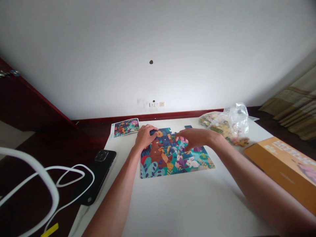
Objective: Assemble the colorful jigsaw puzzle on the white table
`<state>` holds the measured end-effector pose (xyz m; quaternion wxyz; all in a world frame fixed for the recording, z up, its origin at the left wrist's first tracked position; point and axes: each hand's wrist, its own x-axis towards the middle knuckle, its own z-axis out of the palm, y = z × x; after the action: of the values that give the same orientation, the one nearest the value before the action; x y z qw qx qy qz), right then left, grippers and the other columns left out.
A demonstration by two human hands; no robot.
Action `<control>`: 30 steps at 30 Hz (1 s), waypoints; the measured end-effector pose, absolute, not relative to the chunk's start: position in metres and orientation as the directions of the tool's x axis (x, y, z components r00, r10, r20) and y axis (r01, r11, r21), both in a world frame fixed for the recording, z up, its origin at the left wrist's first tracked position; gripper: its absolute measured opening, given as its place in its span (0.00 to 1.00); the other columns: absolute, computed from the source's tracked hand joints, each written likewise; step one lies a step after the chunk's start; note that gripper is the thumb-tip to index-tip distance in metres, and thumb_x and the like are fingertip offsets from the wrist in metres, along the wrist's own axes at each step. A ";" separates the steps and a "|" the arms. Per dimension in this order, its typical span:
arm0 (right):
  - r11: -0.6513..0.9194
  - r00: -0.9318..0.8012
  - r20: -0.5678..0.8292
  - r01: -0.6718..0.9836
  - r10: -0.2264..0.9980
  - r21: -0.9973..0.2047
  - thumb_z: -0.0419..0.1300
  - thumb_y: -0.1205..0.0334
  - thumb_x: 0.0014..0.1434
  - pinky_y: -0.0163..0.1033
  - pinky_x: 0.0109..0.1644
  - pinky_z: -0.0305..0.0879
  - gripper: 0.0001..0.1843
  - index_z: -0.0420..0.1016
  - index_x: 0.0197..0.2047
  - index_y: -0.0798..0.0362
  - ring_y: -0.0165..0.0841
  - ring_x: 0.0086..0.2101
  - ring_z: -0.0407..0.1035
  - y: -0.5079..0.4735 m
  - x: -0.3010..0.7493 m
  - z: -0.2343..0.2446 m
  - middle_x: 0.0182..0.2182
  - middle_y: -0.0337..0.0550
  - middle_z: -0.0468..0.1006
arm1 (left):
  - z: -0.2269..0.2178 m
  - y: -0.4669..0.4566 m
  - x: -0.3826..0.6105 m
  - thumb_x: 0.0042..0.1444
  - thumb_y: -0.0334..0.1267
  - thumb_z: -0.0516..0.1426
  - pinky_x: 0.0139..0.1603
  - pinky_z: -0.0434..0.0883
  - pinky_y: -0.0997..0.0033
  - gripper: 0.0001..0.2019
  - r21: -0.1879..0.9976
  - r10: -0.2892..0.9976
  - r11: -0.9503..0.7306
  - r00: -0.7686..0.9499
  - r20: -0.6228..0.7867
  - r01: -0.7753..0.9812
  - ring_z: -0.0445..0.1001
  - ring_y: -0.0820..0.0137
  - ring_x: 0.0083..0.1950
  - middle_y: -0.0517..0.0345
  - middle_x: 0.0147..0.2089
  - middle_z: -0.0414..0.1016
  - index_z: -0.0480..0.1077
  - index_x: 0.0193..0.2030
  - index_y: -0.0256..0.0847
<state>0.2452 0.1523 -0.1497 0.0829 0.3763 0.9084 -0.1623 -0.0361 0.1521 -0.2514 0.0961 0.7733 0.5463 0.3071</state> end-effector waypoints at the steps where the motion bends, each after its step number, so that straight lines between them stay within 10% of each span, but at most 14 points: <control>1: 0.671 -0.712 -0.271 0.701 0.647 -0.240 0.75 0.57 0.47 0.42 0.51 0.71 0.30 0.79 0.54 0.42 0.44 0.47 0.77 0.152 0.245 -0.148 0.45 0.42 0.82 | -0.252 0.152 -0.036 0.64 0.38 0.61 0.59 0.69 0.57 0.08 0.484 0.904 -0.384 0.213 0.370 0.786 0.75 0.60 0.52 0.58 0.50 0.80 0.81 0.46 0.50; 10: 0.794 -0.865 -0.146 0.499 0.480 -0.348 0.70 0.67 0.53 0.41 0.57 0.69 0.25 0.80 0.55 0.42 0.41 0.54 0.75 0.132 0.202 -0.165 0.56 0.39 0.81 | -0.255 0.155 -0.036 0.63 0.38 0.62 0.61 0.69 0.58 0.08 0.506 0.907 -0.379 0.203 0.369 0.774 0.75 0.61 0.53 0.59 0.50 0.81 0.81 0.46 0.49; 30: 0.701 -0.730 -0.042 0.669 0.682 -0.246 0.68 0.53 0.61 0.41 0.48 0.70 0.17 0.82 0.53 0.45 0.42 0.46 0.77 0.166 0.226 -0.181 0.48 0.47 0.82 | -0.254 0.154 -0.036 0.63 0.37 0.62 0.59 0.70 0.57 0.08 0.492 0.901 -0.388 0.210 0.380 0.779 0.76 0.60 0.52 0.57 0.49 0.80 0.81 0.47 0.49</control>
<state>0.2261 0.1656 -0.1810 -0.0261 0.3663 0.9219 -0.1231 -0.0360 0.1540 -0.2538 0.0967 0.7716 0.5445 0.3143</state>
